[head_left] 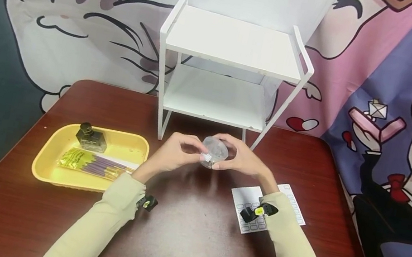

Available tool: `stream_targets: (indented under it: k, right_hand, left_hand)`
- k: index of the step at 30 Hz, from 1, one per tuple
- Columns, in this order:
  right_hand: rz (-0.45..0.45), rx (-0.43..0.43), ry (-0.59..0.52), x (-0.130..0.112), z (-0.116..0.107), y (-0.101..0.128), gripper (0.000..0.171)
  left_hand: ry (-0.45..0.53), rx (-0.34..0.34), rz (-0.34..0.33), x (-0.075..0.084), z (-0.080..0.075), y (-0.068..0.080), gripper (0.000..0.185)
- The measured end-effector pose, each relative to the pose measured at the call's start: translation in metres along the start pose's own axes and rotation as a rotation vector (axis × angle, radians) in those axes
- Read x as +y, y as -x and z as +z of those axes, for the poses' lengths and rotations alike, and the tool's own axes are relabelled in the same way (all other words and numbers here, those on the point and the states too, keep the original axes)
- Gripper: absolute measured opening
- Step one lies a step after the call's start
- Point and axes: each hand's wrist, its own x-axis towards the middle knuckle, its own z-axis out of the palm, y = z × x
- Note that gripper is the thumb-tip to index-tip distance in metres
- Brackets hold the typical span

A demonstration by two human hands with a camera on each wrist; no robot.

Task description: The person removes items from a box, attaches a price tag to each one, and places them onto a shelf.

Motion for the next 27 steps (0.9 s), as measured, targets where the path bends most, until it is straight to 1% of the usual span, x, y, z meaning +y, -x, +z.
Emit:
stream_targets:
  k: [2, 4, 9, 11, 14, 17, 22, 27]
  right_hand:
    - [-0.004, 0.012, -0.005, -0.001, -0.003, 0.0, 0.067]
    - [-0.004, 0.019, -0.01, -0.003, -0.005, 0.001, 0.067]
    - [0.012, 0.02, -0.017, -0.008, -0.008, 0.002, 0.065]
    - [0.02, 0.022, -0.015, -0.009, -0.009, 0.002, 0.065]
    - [0.032, 0.027, -0.013, -0.007, -0.008, 0.002, 0.064]
    - [0.041, 0.036, -0.01, 0.002, -0.01, 0.001, 0.065]
    - [0.051, 0.049, 0.006, 0.017, -0.011, -0.001, 0.065]
    - [0.045, 0.053, -0.011, 0.021, -0.011, -0.001, 0.064]
  left_hand:
    - [-0.021, 0.016, 0.008, 0.001, 0.001, 0.0, 0.014]
    - [-0.051, 0.036, 0.022, -0.005, 0.002, -0.001, 0.013]
    - [-0.166, 0.106, 0.078, -0.024, 0.005, -0.005, 0.011]
    - [-0.214, 0.127, 0.104, -0.026, 0.007, -0.006, 0.011]
    - [-0.271, 0.141, 0.142, -0.027, 0.009, -0.006, 0.011]
    - [-0.322, 0.155, 0.166, -0.026, 0.012, -0.007, 0.01]
    - [-0.411, 0.187, 0.18, -0.023, 0.015, -0.007, 0.011]
    - [-0.507, 0.216, 0.179, -0.022, 0.019, -0.006, 0.011]
